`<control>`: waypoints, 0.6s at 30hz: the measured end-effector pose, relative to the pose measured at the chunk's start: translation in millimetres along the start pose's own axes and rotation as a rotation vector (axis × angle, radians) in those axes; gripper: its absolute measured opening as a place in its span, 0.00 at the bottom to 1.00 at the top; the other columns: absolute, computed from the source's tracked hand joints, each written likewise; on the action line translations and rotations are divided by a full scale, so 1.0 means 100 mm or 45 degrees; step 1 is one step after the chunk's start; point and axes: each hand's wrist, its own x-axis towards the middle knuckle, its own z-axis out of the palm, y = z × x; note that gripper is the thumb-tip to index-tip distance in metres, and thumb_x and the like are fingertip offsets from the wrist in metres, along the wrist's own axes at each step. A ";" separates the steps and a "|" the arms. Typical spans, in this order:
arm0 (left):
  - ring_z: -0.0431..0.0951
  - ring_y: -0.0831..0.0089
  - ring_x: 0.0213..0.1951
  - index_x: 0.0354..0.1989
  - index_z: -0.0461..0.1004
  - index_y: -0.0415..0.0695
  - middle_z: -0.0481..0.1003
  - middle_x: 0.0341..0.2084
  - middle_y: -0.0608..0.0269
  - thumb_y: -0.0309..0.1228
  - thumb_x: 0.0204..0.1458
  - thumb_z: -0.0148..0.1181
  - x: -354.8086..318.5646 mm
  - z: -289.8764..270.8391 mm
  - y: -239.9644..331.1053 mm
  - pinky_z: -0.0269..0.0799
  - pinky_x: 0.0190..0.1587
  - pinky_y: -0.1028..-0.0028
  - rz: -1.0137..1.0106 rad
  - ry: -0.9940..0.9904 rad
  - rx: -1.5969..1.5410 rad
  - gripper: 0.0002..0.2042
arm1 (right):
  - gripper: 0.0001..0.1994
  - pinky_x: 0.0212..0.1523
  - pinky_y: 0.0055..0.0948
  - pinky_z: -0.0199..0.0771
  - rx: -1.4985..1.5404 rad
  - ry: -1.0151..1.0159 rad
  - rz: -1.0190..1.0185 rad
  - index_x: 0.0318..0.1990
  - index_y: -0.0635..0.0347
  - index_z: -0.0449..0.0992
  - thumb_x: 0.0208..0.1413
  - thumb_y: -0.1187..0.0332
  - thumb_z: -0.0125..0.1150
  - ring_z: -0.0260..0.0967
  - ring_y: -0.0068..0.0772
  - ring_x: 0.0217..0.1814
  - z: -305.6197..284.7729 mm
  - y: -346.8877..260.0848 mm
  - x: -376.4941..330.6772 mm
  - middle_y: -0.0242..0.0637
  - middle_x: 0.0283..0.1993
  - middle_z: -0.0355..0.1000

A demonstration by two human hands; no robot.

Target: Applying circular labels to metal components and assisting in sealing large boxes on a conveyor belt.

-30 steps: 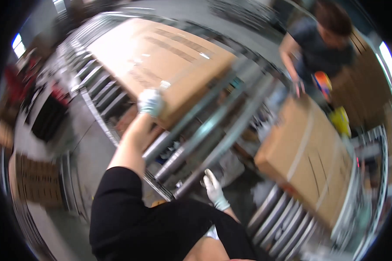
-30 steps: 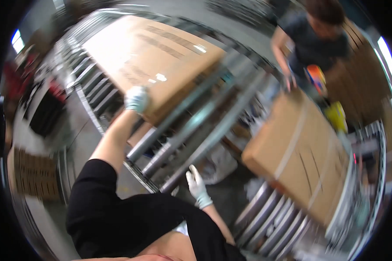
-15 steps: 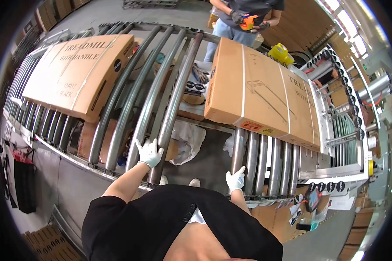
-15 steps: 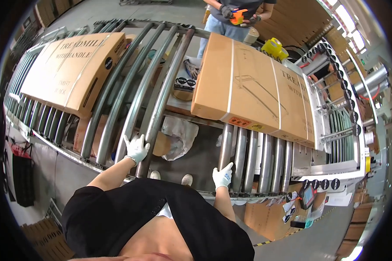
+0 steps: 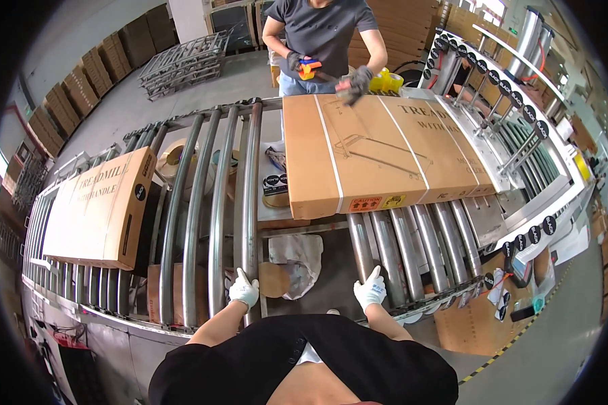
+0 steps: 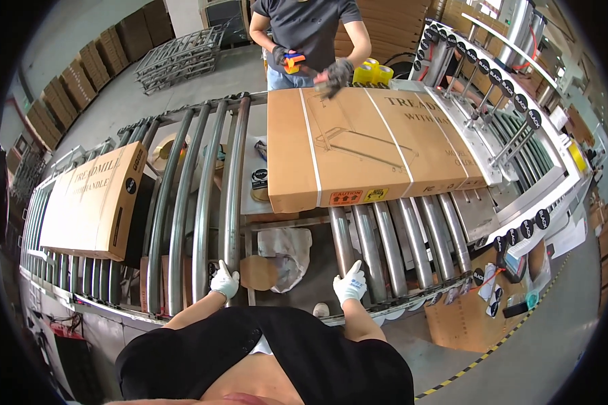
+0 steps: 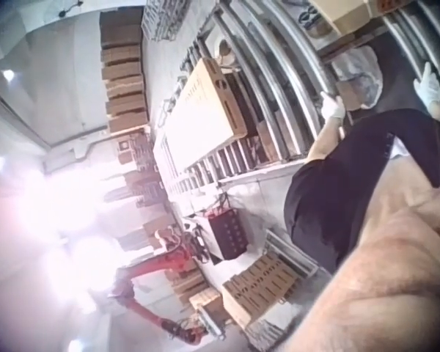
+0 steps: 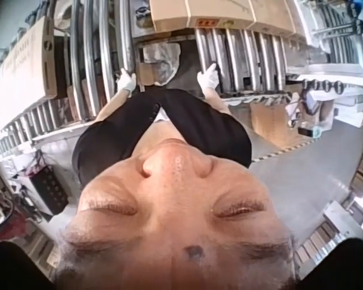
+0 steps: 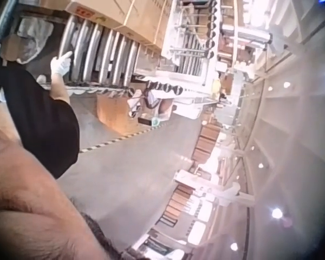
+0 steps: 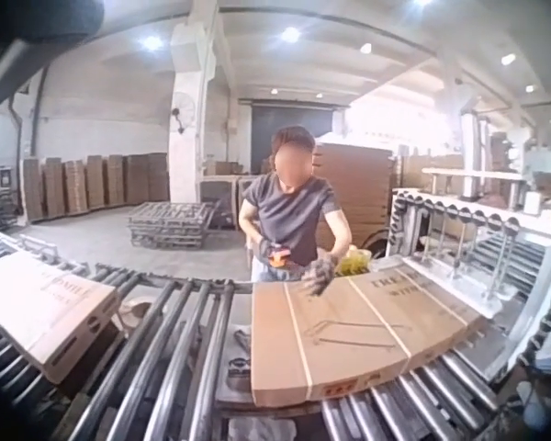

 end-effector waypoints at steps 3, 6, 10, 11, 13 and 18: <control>0.73 0.49 0.50 0.68 0.41 0.33 0.71 0.49 0.40 0.46 0.53 0.50 0.02 0.03 -0.03 0.65 0.55 0.59 -0.006 -0.005 0.013 0.40 | 0.44 0.48 0.46 0.71 0.035 0.056 -0.039 0.66 0.59 0.49 0.44 0.56 0.66 0.69 0.49 0.48 0.01 0.00 0.00 0.50 0.48 0.67; 0.72 0.49 0.52 0.66 0.47 0.34 0.69 0.51 0.37 0.45 0.52 0.52 0.08 -0.11 0.07 0.65 0.56 0.60 0.002 -0.058 0.101 0.38 | 0.44 0.46 0.45 0.71 0.070 0.080 -0.043 0.66 0.60 0.50 0.43 0.56 0.66 0.70 0.48 0.46 -0.04 -0.03 0.03 0.50 0.47 0.67; 0.67 0.49 0.55 0.60 0.58 0.35 0.67 0.51 0.38 0.41 0.47 0.58 0.31 -0.33 0.20 0.63 0.57 0.59 0.492 0.227 0.375 0.33 | 0.44 0.46 0.44 0.71 0.042 0.032 -0.021 0.66 0.61 0.49 0.43 0.57 0.66 0.70 0.47 0.46 -0.08 -0.05 0.05 0.49 0.47 0.67; 0.66 0.48 0.55 0.58 0.61 0.36 0.67 0.51 0.39 0.40 0.46 0.59 0.39 -0.42 0.30 0.62 0.57 0.59 0.716 0.407 0.415 0.32 | 0.44 0.46 0.44 0.71 0.043 0.014 -0.009 0.66 0.61 0.49 0.43 0.57 0.66 0.70 0.47 0.46 -0.07 -0.04 0.05 0.49 0.47 0.67; 0.64 0.46 0.55 0.55 0.66 0.39 0.65 0.51 0.41 0.36 0.43 0.60 0.48 -0.75 0.72 0.60 0.58 0.56 1.069 0.493 0.274 0.28 | 0.44 0.46 0.44 0.71 0.057 0.010 -0.038 0.66 0.62 0.49 0.44 0.57 0.66 0.70 0.47 0.46 -0.06 0.00 0.06 0.49 0.47 0.67; 0.65 0.48 0.54 0.51 0.71 0.46 0.66 0.50 0.48 0.32 0.41 0.61 0.79 -1.27 2.03 0.61 0.57 0.55 1.770 0.597 0.339 0.24 | 0.44 0.45 0.44 0.71 0.060 0.017 -0.032 0.66 0.63 0.49 0.44 0.58 0.65 0.70 0.48 0.46 -0.05 0.01 0.08 0.49 0.46 0.67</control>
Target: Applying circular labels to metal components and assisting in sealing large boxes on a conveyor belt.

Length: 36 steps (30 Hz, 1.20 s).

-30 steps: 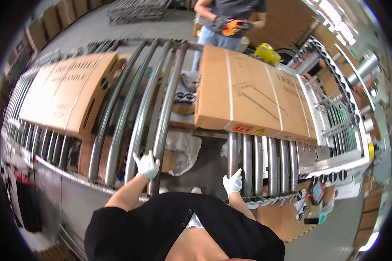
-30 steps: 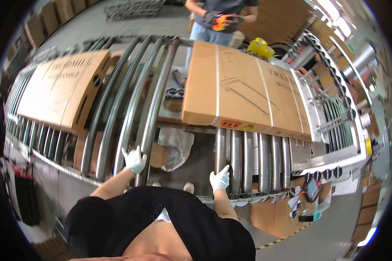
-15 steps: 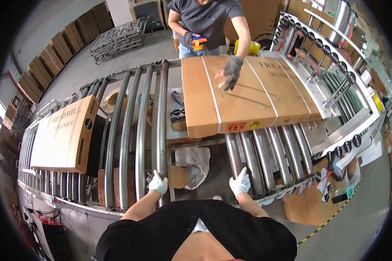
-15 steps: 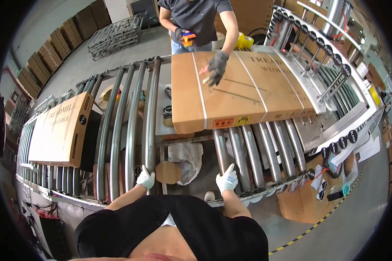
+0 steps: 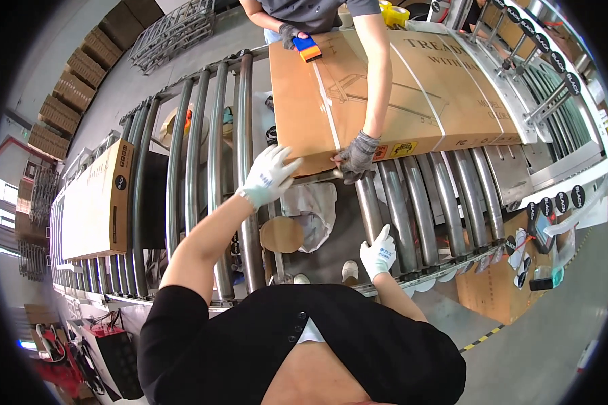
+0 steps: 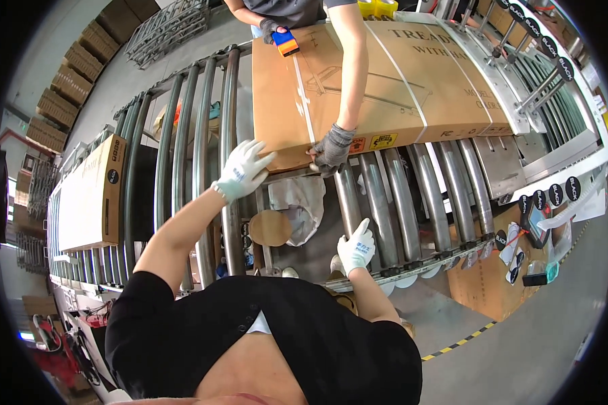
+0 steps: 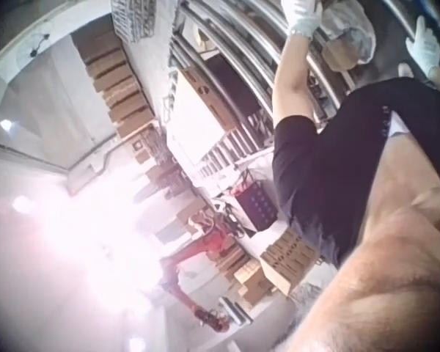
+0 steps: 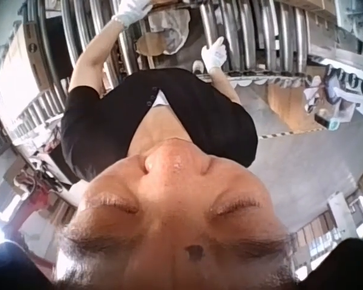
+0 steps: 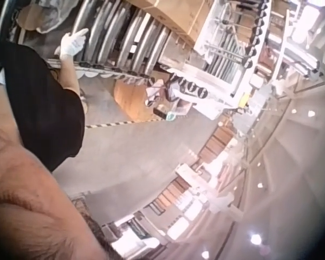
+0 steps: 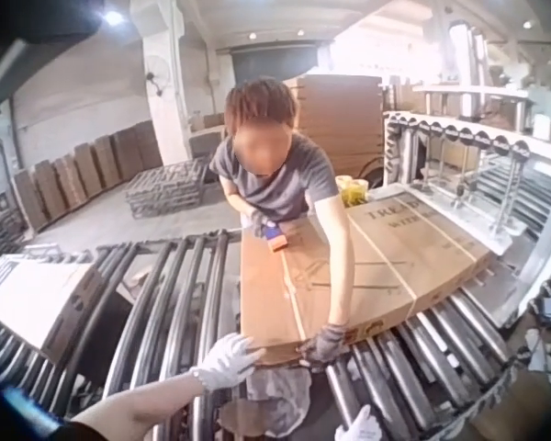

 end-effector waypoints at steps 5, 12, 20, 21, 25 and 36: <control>0.70 0.54 0.50 0.47 0.75 0.51 0.71 0.44 0.55 0.34 0.41 0.61 0.86 0.33 -0.16 0.65 0.55 0.58 0.358 -0.152 -0.010 0.20 | 0.42 0.43 0.45 0.72 0.034 -0.009 -0.051 0.65 0.64 0.50 0.45 0.58 0.65 0.70 0.49 0.43 -0.04 -0.07 0.02 0.51 0.45 0.68; 0.74 0.59 0.39 0.33 0.73 0.51 0.72 0.32 0.60 0.34 0.42 0.62 1.02 0.61 -0.20 0.73 0.38 0.64 0.534 0.146 -0.248 0.10 | 0.39 0.59 0.47 0.62 0.122 0.166 -0.145 0.62 0.68 0.55 0.42 0.64 0.67 0.61 0.59 0.59 0.13 -0.04 0.03 0.60 0.56 0.63; 0.74 0.56 0.38 0.37 0.73 0.42 0.72 0.33 0.52 0.42 0.42 0.63 0.72 0.74 -0.38 0.74 0.37 0.61 0.248 0.083 -0.269 0.18 | 0.26 0.55 0.46 0.65 0.730 0.069 -0.905 0.55 0.67 0.65 0.48 0.67 0.64 0.67 0.53 0.52 0.56 -1.10 0.82 0.54 0.49 0.69; 0.74 0.56 0.38 0.37 0.73 0.42 0.72 0.33 0.52 0.42 0.42 0.63 0.71 0.72 -0.39 0.74 0.37 0.61 0.246 0.073 -0.270 0.18 | 0.26 0.56 0.45 0.65 0.875 -0.130 -0.802 0.55 0.67 0.65 0.50 0.67 0.63 0.67 0.52 0.51 0.80 -1.16 1.03 0.55 0.48 0.69; 0.74 0.55 0.42 0.43 0.74 0.58 0.69 0.38 0.56 0.35 0.40 0.61 0.90 0.69 -0.41 0.77 0.37 0.65 0.545 0.132 -0.126 0.17 | 0.24 0.57 0.38 0.66 1.172 -0.393 -0.449 0.55 0.65 0.66 0.58 0.55 0.53 0.69 0.43 0.54 1.89 -1.25 2.02 0.46 0.51 0.71; 0.72 0.59 0.41 0.42 0.77 0.65 0.66 0.40 0.57 0.33 0.38 0.67 0.71 0.67 -0.43 0.78 0.37 0.67 0.428 -0.067 -0.035 0.19 | 0.22 0.53 0.40 0.69 1.844 -0.525 0.013 0.53 0.63 0.68 0.57 0.57 0.53 0.70 0.42 0.51 2.04 -1.75 2.58 0.44 0.50 0.72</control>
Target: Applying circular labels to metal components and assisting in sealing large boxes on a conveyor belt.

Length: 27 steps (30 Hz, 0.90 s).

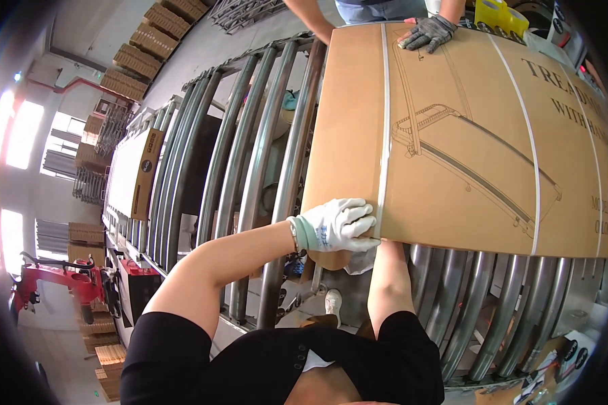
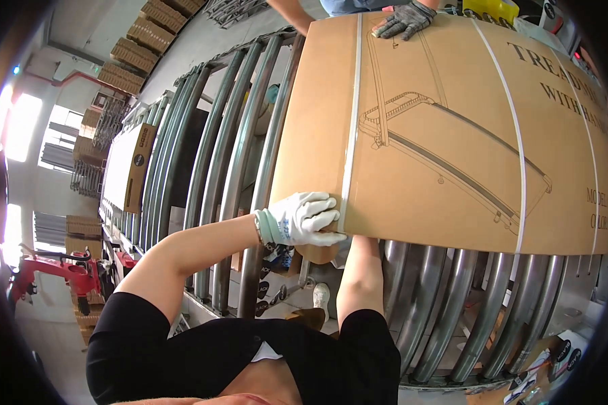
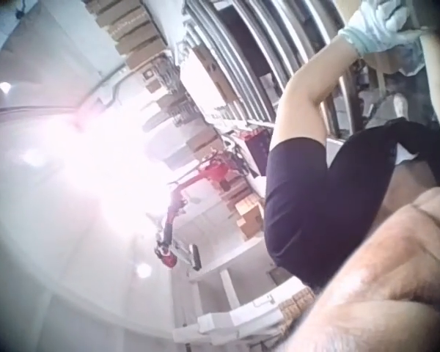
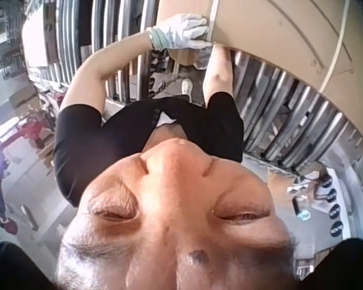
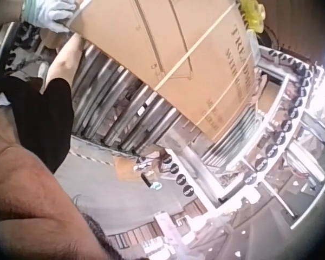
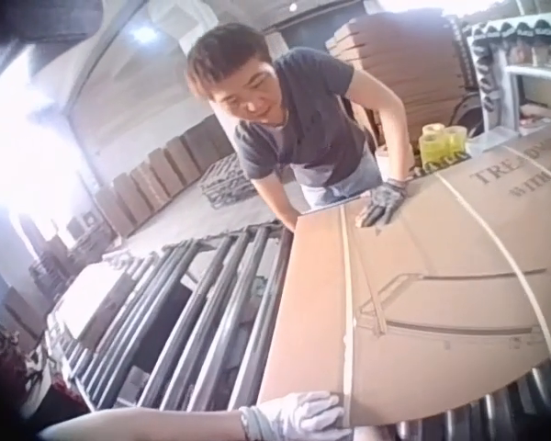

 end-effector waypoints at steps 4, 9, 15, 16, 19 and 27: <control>0.72 0.60 0.39 0.43 0.76 0.65 0.66 0.39 0.58 0.30 0.38 0.65 0.02 0.03 -0.01 0.79 0.36 0.68 -0.017 0.045 -0.004 0.20 | 0.21 0.51 0.41 0.70 0.251 -0.041 0.129 0.52 0.62 0.68 0.57 0.57 0.53 0.70 0.41 0.51 0.02 -0.03 0.09 0.44 0.49 0.72; 0.73 0.61 0.39 0.43 0.76 0.65 0.67 0.38 0.58 0.30 0.37 0.63 -0.01 0.10 -0.12 0.78 0.35 0.69 -0.002 0.163 0.010 0.21 | 0.20 0.49 0.42 0.71 0.524 -0.057 0.278 0.51 0.61 0.69 0.56 0.58 0.53 0.71 0.41 0.49 0.20 0.06 -0.10 0.43 0.48 0.72; 0.72 0.60 0.41 0.44 0.75 0.67 0.67 0.39 0.62 0.31 0.37 0.63 0.01 -0.01 -0.09 0.77 0.35 0.68 -0.020 0.014 0.061 0.22 | 0.19 0.47 0.43 0.73 0.831 -0.016 0.372 0.50 0.60 0.70 0.55 0.59 0.53 0.72 0.40 0.48 0.23 0.06 0.02 0.41 0.47 0.73; 0.72 0.61 0.40 0.42 0.77 0.67 0.67 0.39 0.62 0.31 0.36 0.65 0.00 0.00 -0.02 0.77 0.36 0.68 -0.019 0.067 0.069 0.20 | 0.18 0.47 0.43 0.73 0.892 -0.013 0.370 0.50 0.60 0.70 0.55 0.59 0.53 0.72 0.40 0.48 0.13 0.07 -0.01 0.41 0.47 0.73; 0.73 0.61 0.40 0.39 0.78 0.66 0.68 0.39 0.62 0.32 0.34 0.67 -0.07 0.06 0.01 0.77 0.37 0.67 -0.011 0.081 0.105 0.19 | 0.18 0.46 0.43 0.74 1.098 -0.047 0.337 0.49 0.60 0.70 0.55 0.60 0.53 0.72 0.39 0.47 0.17 0.09 0.00 0.41 0.46 0.73; 0.74 0.63 0.36 0.40 0.79 0.63 0.69 0.33 0.63 0.32 0.36 0.66 0.10 -0.06 0.02 0.76 0.33 0.70 0.075 0.046 0.033 0.18 | 0.16 0.42 0.44 0.76 1.515 -0.078 0.490 0.48 0.58 0.71 0.54 0.61 0.53 0.73 0.39 0.45 0.01 0.21 -0.56 0.39 0.45 0.74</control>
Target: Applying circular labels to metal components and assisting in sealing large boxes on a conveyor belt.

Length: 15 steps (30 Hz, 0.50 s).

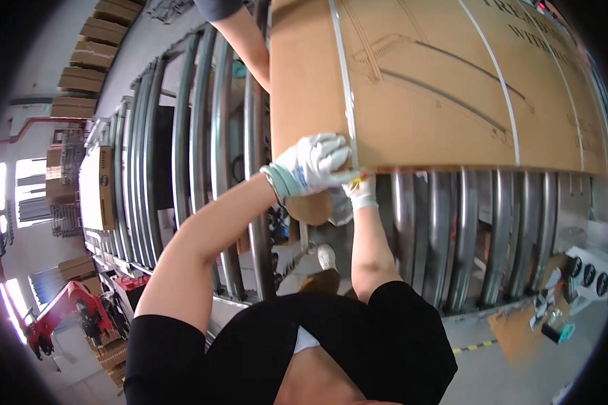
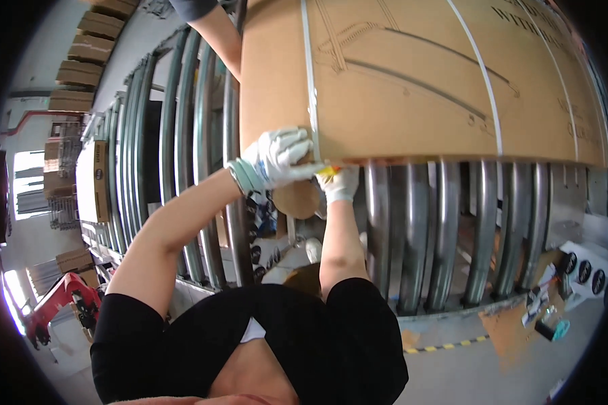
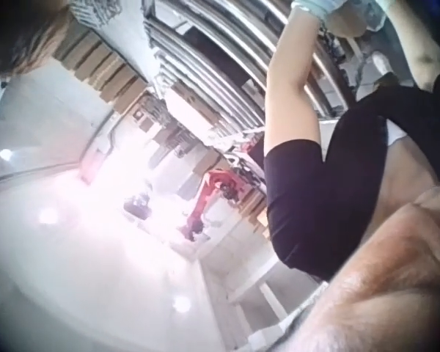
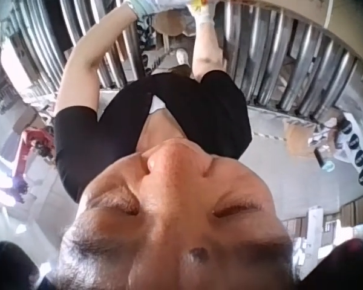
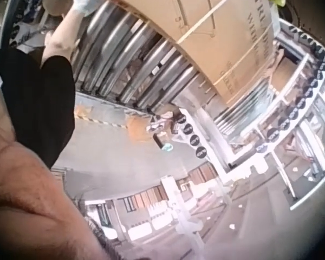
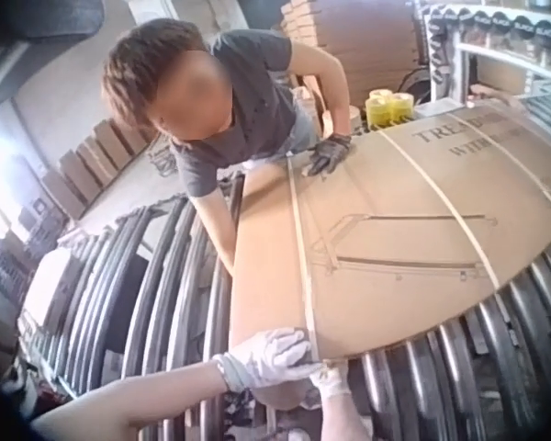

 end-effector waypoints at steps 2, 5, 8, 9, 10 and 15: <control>0.74 0.62 0.38 0.45 0.77 0.64 0.69 0.34 0.62 0.33 0.37 0.66 -0.09 0.09 -0.01 0.76 0.37 0.67 0.047 0.102 0.100 0.21 | 0.20 0.38 0.43 0.78 0.123 0.050 0.257 0.48 0.58 0.70 0.48 0.61 0.56 0.75 0.40 0.37 -0.37 0.04 -0.64 0.39 0.40 0.75; 0.74 0.60 0.40 0.43 0.77 0.66 0.68 0.39 0.60 0.35 0.36 0.67 -0.15 0.09 -0.05 0.75 0.41 0.65 0.029 0.124 0.068 0.20 | 0.16 0.35 0.43 0.77 -0.083 0.048 0.316 0.47 0.61 0.70 0.53 0.63 0.50 0.75 0.41 0.39 -0.28 -0.04 -1.53 0.41 0.41 0.75; 0.72 0.57 0.48 0.42 0.76 0.61 0.70 0.43 0.57 0.36 0.40 0.60 -0.28 0.01 -0.06 0.70 0.50 0.60 -0.063 -0.060 0.017 0.16 | 0.14 0.35 0.42 0.76 -0.034 0.242 0.326 0.45 0.63 0.70 0.56 0.64 0.47 0.75 0.41 0.37 0.37 0.01 -2.25 0.42 0.40 0.75; 0.72 0.57 0.48 0.42 0.76 0.61 0.70 0.43 0.57 0.36 0.40 0.60 -0.30 0.00 -0.01 0.70 0.50 0.60 -0.050 -0.023 0.021 0.16 | 0.14 0.36 0.43 0.76 -0.034 0.192 0.370 0.45 0.62 0.71 0.57 0.64 0.46 0.74 0.40 0.37 0.50 0.01 -2.46 0.42 0.40 0.75; 0.72 0.56 0.48 0.42 0.76 0.61 0.71 0.43 0.57 0.35 0.41 0.60 -0.35 -0.02 0.03 0.69 0.52 0.60 -0.141 0.007 0.024 0.16 | 0.17 0.40 0.38 0.78 -0.065 0.008 0.434 0.48 0.67 0.70 0.58 0.64 0.46 0.73 0.42 0.41 0.72 0.03 -2.75 0.48 0.43 0.73; 0.71 0.49 0.47 0.44 0.74 0.43 0.71 0.46 0.50 0.28 0.40 0.61 -0.26 -0.26 0.41 0.67 0.50 0.57 -0.380 0.276 -0.325 0.18 | 0.20 0.46 0.41 0.75 -0.246 -0.091 0.298 0.51 0.64 0.69 0.57 0.60 0.46 0.71 0.43 0.46 1.68 -0.04 -3.64 0.47 0.48 0.72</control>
